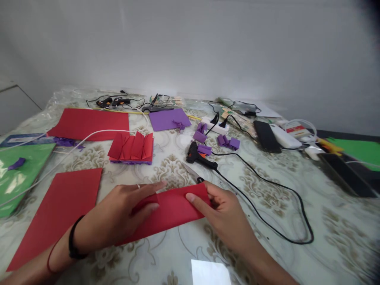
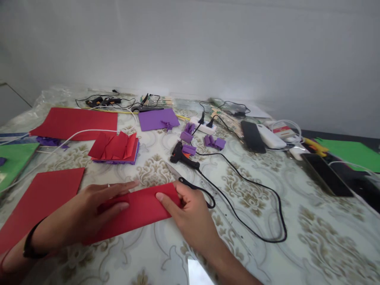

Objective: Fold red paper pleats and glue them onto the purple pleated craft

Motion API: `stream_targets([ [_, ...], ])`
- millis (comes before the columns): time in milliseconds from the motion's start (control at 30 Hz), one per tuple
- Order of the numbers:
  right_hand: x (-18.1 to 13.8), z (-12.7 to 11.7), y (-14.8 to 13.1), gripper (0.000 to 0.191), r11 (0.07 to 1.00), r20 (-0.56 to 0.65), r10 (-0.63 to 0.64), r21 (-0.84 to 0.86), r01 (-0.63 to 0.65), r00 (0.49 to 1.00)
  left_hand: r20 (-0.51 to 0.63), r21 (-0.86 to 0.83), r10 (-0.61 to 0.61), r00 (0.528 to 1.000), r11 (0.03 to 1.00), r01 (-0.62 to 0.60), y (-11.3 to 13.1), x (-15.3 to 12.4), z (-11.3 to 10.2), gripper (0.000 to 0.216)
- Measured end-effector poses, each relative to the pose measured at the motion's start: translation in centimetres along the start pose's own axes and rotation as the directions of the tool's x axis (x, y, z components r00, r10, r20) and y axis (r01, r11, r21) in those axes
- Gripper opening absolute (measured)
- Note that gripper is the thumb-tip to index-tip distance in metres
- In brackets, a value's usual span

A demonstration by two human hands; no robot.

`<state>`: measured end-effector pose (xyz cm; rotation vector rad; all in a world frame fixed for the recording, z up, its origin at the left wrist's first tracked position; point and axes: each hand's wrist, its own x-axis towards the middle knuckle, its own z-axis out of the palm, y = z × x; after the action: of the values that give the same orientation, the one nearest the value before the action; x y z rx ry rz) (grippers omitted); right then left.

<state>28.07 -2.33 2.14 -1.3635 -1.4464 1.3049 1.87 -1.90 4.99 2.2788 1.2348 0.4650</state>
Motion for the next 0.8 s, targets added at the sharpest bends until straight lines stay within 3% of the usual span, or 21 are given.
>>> stream_targets([
  [100, -0.2, 0.5, 0.2, 0.033, 0.999, 0.013, -0.016, -0.038, 0.017, 1.0, 0.038, 0.024, 0.06, 0.997, 0.998, -0.061, 0.3, 0.0, 0.8, 0.05],
  [200, -0.2, 0.6, 0.1, 0.03, 1.0, 0.025, -0.022, 0.004, 0.022, 0.999, 0.02, -0.068, 0.118, 0.993, 0.991, -0.117, 0.1, 0.0, 1.0, 0.049],
  [333, -0.2, 0.4, -0.2, 0.027, 0.999, 0.015, -0.035, 0.017, 0.035, 0.999, -0.003, -0.149, 0.127, 0.992, 0.981, -0.126, -0.1, 0.0, 1.0, 0.05],
  [800, -0.3, 0.1, -0.9, 0.036, 0.997, -0.021, -0.073, 0.023, 0.073, 0.997, -0.05, -0.152, 0.098, 0.994, 0.983, -0.105, -0.2, -0.2, 1.4, 0.047],
])
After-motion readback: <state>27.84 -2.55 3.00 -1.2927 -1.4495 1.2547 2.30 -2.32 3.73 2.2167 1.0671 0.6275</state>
